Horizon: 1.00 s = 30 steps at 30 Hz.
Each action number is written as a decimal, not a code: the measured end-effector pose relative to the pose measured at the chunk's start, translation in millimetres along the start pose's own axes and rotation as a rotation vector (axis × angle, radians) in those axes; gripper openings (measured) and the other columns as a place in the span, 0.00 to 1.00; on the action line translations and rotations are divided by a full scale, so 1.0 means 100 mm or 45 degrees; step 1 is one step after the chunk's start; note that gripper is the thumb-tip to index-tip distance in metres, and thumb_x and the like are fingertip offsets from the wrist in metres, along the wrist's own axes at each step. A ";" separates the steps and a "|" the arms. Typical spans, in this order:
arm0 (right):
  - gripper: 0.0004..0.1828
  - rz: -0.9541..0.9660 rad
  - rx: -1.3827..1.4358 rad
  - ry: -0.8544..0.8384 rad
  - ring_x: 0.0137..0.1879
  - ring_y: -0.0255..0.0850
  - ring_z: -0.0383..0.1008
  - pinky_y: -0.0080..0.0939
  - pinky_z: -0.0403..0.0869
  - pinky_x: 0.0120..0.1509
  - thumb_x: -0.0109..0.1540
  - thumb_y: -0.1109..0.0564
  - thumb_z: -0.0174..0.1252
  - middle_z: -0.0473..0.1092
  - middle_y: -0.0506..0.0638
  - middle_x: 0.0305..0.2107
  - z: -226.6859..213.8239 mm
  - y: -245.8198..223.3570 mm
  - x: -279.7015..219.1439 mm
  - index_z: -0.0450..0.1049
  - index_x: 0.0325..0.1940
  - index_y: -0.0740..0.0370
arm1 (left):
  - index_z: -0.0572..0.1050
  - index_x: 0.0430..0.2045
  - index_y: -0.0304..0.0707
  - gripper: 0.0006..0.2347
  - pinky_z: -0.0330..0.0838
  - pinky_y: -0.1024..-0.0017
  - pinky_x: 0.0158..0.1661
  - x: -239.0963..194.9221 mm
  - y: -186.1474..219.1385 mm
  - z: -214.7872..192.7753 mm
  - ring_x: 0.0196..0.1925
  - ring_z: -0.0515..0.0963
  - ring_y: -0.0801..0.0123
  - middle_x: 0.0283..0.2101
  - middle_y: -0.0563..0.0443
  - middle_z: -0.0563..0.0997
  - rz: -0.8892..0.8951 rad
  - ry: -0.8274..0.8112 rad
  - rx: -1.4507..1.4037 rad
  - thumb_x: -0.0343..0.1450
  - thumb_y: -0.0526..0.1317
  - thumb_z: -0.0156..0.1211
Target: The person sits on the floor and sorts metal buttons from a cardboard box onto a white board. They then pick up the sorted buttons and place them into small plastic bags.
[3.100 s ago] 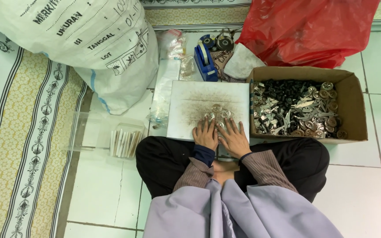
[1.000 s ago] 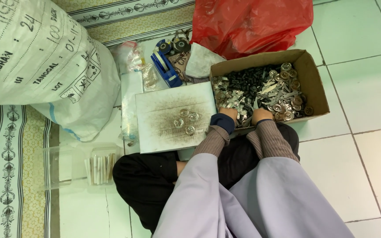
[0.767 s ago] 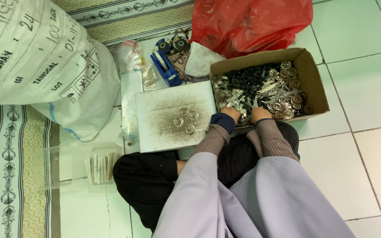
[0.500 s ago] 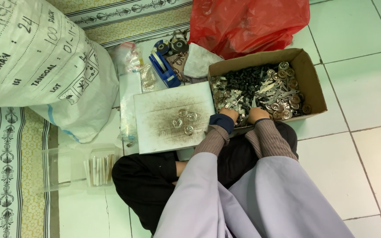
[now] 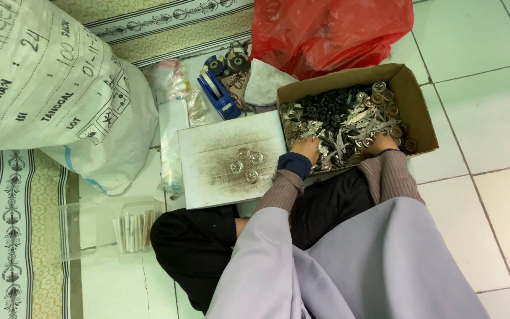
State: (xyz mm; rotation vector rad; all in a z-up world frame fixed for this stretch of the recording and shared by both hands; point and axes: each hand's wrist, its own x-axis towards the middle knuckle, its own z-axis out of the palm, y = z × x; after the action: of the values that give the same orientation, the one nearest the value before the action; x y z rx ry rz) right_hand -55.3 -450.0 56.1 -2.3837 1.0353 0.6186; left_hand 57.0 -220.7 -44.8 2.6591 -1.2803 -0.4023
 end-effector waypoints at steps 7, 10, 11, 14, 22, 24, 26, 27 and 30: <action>0.43 -0.032 -0.131 -0.066 0.63 0.71 0.70 0.68 0.74 0.60 0.57 0.44 0.66 0.66 0.81 0.58 0.36 0.19 0.60 0.68 0.68 0.76 | 0.71 0.56 0.41 0.17 0.73 0.53 0.55 -0.11 0.10 -0.37 0.54 0.82 0.50 0.52 0.41 0.77 0.044 0.006 -0.170 0.74 0.45 0.56; 0.37 -0.084 -0.144 0.015 0.60 0.69 0.73 0.66 0.76 0.58 0.56 0.51 0.67 0.71 0.80 0.52 0.37 0.17 0.52 0.71 0.63 0.79 | 0.73 0.55 0.40 0.15 0.74 0.51 0.55 -0.15 0.23 -0.64 0.55 0.81 0.47 0.54 0.38 0.77 0.047 0.057 -0.506 0.75 0.45 0.54; 0.36 -0.103 -0.179 0.083 0.58 0.70 0.74 0.66 0.77 0.56 0.56 0.53 0.67 0.71 0.81 0.50 0.50 0.30 0.74 0.71 0.62 0.79 | 0.73 0.55 0.42 0.15 0.75 0.51 0.56 -0.13 0.27 -0.63 0.56 0.80 0.45 0.54 0.38 0.77 0.035 0.070 -0.674 0.76 0.45 0.53; 0.33 -0.101 -0.193 0.139 0.56 0.72 0.74 0.69 0.77 0.54 0.57 0.56 0.65 0.69 0.82 0.49 0.53 0.31 0.79 0.70 0.61 0.80 | 0.73 0.54 0.45 0.14 0.77 0.55 0.54 -0.02 0.45 -0.53 0.53 0.81 0.50 0.54 0.41 0.77 0.014 0.073 -0.933 0.76 0.46 0.53; 0.34 -0.008 -0.240 0.049 0.64 0.74 0.64 0.71 0.71 0.63 0.59 0.49 0.64 0.63 0.81 0.57 0.61 0.37 0.97 0.73 0.62 0.77 | 0.76 0.51 0.46 0.13 0.79 0.58 0.51 0.16 0.38 0.16 0.49 0.83 0.55 0.52 0.43 0.78 -0.118 -0.054 -1.110 0.74 0.45 0.56; 0.41 0.035 -0.248 -0.029 0.71 0.74 0.56 0.67 0.64 0.72 0.60 0.42 0.64 0.57 0.80 0.64 0.44 0.20 0.72 0.69 0.69 0.74 | 0.75 0.51 0.50 0.13 0.79 0.60 0.51 0.15 0.36 0.14 0.48 0.83 0.61 0.51 0.47 0.78 -0.183 -0.028 -1.086 0.74 0.47 0.56; 0.36 -0.002 -0.227 -0.074 0.69 0.72 0.62 0.64 0.67 0.70 0.61 0.44 0.63 0.62 0.80 0.62 0.49 0.18 0.68 0.72 0.64 0.75 | 0.76 0.51 0.49 0.13 0.80 0.60 0.50 0.18 0.34 0.22 0.48 0.83 0.60 0.51 0.46 0.78 -0.176 -0.030 -1.051 0.74 0.48 0.57; 0.32 -0.039 -0.207 -0.116 0.67 0.70 0.67 0.61 0.71 0.68 0.61 0.46 0.63 0.66 0.79 0.60 0.51 0.17 0.66 0.76 0.60 0.75 | 0.76 0.50 0.48 0.14 0.80 0.61 0.49 0.20 0.33 0.26 0.47 0.83 0.60 0.51 0.45 0.78 -0.167 -0.032 -1.015 0.73 0.48 0.58; 0.32 -0.051 -0.110 -0.098 0.63 0.70 0.71 0.63 0.73 0.64 0.60 0.50 0.65 0.70 0.81 0.55 0.18 -0.12 0.14 0.74 0.59 0.80 | 0.76 0.51 0.46 0.15 0.80 0.61 0.48 0.23 0.33 0.33 0.46 0.83 0.61 0.51 0.46 0.77 -0.201 -0.027 -1.002 0.73 0.50 0.57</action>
State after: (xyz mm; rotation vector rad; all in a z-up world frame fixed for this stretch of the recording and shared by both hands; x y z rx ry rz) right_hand -41.7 -439.8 36.9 -2.4279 0.9439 0.7481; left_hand 35.8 -260.1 -71.5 2.0724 -0.6960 -0.7673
